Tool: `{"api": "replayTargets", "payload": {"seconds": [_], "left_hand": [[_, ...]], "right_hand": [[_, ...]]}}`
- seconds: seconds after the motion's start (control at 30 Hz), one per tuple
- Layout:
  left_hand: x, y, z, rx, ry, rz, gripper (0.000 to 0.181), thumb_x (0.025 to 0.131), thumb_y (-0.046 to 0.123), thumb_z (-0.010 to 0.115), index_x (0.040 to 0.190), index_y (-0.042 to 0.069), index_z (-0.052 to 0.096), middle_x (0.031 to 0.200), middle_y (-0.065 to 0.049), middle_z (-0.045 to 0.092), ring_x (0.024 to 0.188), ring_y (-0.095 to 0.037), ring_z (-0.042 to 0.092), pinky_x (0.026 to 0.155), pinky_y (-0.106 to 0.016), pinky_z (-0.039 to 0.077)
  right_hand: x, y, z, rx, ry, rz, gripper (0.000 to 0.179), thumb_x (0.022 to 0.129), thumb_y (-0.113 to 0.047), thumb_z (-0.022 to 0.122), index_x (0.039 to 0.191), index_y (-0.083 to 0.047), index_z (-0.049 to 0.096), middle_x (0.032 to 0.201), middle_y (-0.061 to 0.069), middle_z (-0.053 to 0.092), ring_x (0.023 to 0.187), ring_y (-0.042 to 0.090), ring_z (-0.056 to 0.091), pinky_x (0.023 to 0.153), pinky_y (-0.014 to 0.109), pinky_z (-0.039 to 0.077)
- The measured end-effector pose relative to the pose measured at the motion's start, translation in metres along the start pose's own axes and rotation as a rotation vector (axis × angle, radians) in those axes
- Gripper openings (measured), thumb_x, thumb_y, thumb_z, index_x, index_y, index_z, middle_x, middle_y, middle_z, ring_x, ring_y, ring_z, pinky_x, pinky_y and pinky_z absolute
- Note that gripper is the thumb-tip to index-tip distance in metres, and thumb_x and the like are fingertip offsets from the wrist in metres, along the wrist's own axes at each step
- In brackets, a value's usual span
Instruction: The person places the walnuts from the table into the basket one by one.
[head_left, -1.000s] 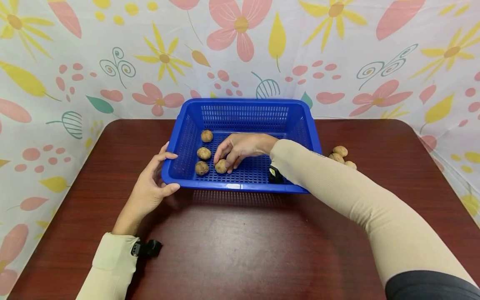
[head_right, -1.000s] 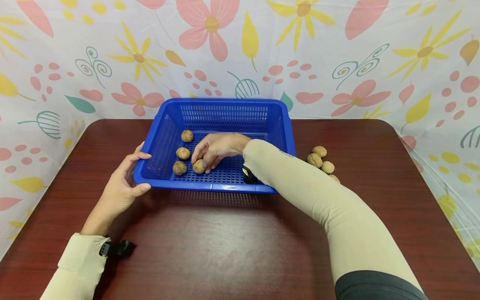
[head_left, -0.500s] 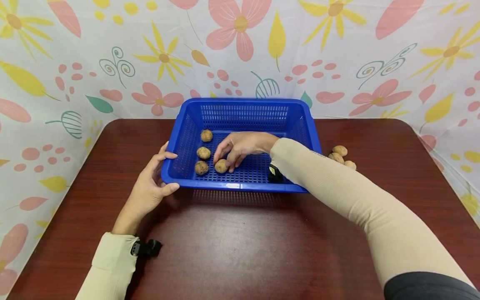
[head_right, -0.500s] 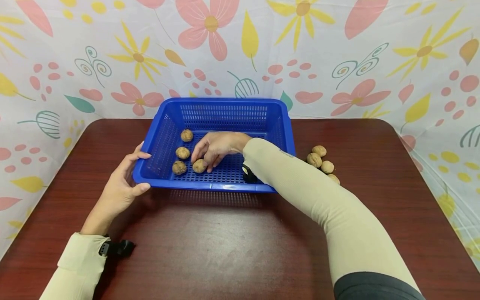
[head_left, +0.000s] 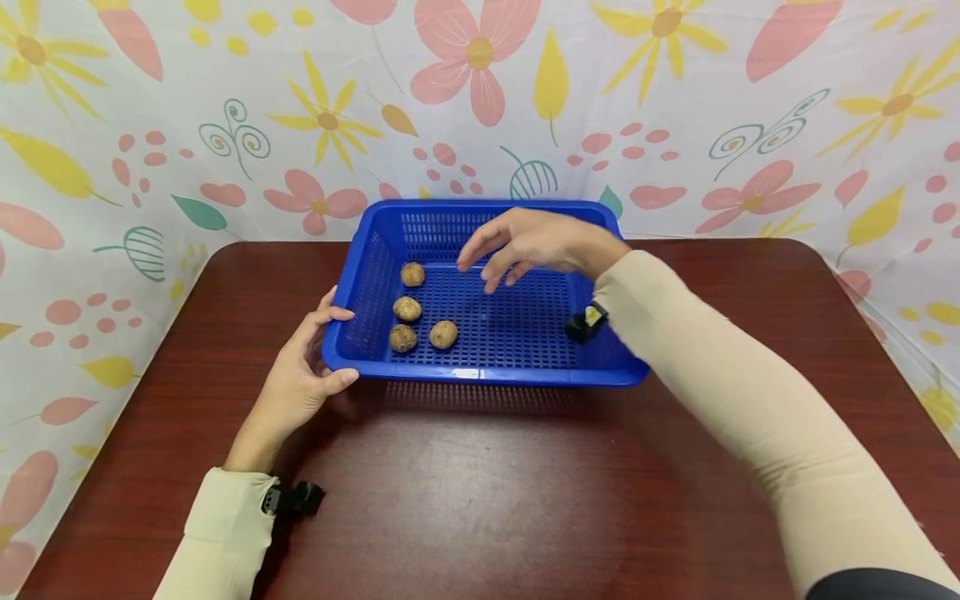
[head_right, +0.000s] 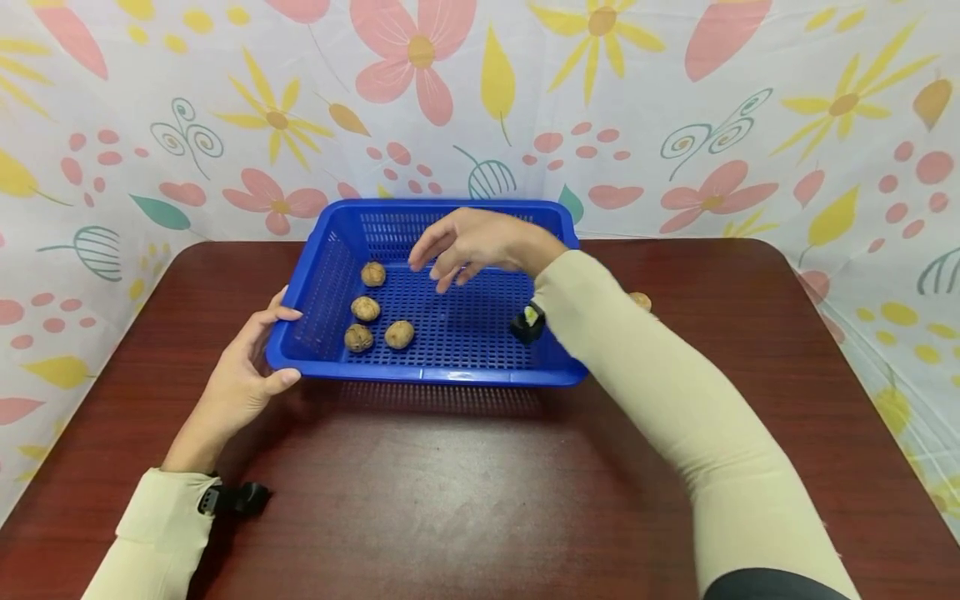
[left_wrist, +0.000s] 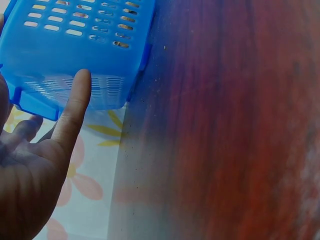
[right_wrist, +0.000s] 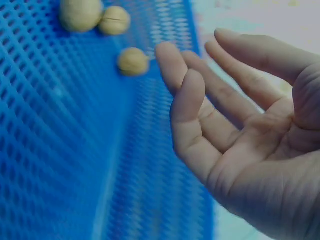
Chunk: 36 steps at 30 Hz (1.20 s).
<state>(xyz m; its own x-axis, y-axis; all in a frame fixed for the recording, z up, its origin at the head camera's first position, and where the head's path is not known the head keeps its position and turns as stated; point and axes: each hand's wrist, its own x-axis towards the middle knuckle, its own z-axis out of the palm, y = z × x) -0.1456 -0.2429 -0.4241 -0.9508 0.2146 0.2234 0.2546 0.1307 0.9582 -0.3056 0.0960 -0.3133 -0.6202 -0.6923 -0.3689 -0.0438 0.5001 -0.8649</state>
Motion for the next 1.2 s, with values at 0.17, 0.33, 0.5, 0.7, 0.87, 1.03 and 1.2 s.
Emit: {"api": "replayTargets", "payload": {"seconds": [0.17,0.33,0.5,0.7,0.87,1.03,1.2], "left_hand": [[0.000,0.000,0.001,-0.003,-0.002,0.003,0.065,0.088,-0.009,0.075,0.145,0.003,0.048,0.177,-0.001,0.017,0.138,-0.016,0.046,0.090,-0.020,0.058],[0.001,0.000,0.001,-0.001,-0.003,0.009,0.065,0.088,-0.008,0.076,0.145,0.004,0.048,0.176,-0.001,0.017,0.139,-0.018,0.045,0.090,-0.019,0.057],[-0.001,-0.001,0.001,-0.015,-0.002,0.010,0.064,0.089,-0.008,0.076,0.145,0.004,0.048,0.176,-0.001,0.017,0.140,-0.020,0.044,0.093,-0.019,0.057],[0.000,0.001,0.002,-0.007,-0.005,0.008,0.064,0.089,-0.007,0.076,0.145,0.004,0.047,0.176,-0.001,0.016,0.139,-0.020,0.045,0.092,-0.019,0.057],[0.000,0.000,0.003,-0.003,-0.004,0.010,0.064,0.089,-0.008,0.076,0.145,0.004,0.048,0.176,-0.001,0.017,0.138,-0.017,0.047,0.091,-0.019,0.057],[0.000,-0.001,0.003,-0.006,-0.009,0.011,0.064,0.089,-0.007,0.076,0.145,0.004,0.048,0.176,-0.002,0.017,0.137,-0.015,0.047,0.091,-0.019,0.057],[0.000,-0.002,0.002,-0.023,-0.006,0.016,0.064,0.089,-0.008,0.076,0.145,0.002,0.047,0.176,-0.002,0.017,0.138,-0.016,0.046,0.091,-0.019,0.057]], "right_hand": [[-0.050,0.001,-0.020,-0.044,0.141,-0.041,0.033,0.100,-0.008,0.066,0.133,-0.005,0.068,0.137,0.010,0.069,0.100,0.024,0.075,0.079,0.032,0.059],[-0.101,0.016,-0.035,-0.032,0.277,-0.040,0.032,0.100,-0.008,0.067,0.132,-0.005,0.069,0.126,-0.001,0.075,0.098,0.022,0.076,0.077,0.032,0.059],[-0.142,0.045,-0.045,0.046,0.349,-0.064,0.031,0.102,-0.008,0.066,0.133,-0.008,0.069,0.127,-0.004,0.075,0.097,0.021,0.076,0.072,0.027,0.060],[-0.187,0.094,-0.044,0.106,0.435,-0.050,0.032,0.103,-0.005,0.063,0.134,-0.006,0.069,0.126,-0.006,0.076,0.095,0.018,0.075,0.076,0.030,0.061],[-0.216,0.140,-0.037,0.230,0.484,-0.081,0.035,0.103,0.005,0.058,0.133,-0.007,0.070,0.123,-0.003,0.077,0.093,0.016,0.077,0.070,0.028,0.060],[-0.243,0.183,-0.024,0.370,0.486,-0.105,0.043,0.103,0.011,0.052,0.135,-0.010,0.070,0.126,-0.003,0.076,0.094,0.019,0.078,0.072,0.027,0.061],[-0.256,0.211,-0.013,0.413,0.469,-0.109,0.044,0.103,0.012,0.049,0.137,-0.009,0.067,0.128,-0.004,0.075,0.096,0.020,0.078,0.077,0.028,0.062]]}}
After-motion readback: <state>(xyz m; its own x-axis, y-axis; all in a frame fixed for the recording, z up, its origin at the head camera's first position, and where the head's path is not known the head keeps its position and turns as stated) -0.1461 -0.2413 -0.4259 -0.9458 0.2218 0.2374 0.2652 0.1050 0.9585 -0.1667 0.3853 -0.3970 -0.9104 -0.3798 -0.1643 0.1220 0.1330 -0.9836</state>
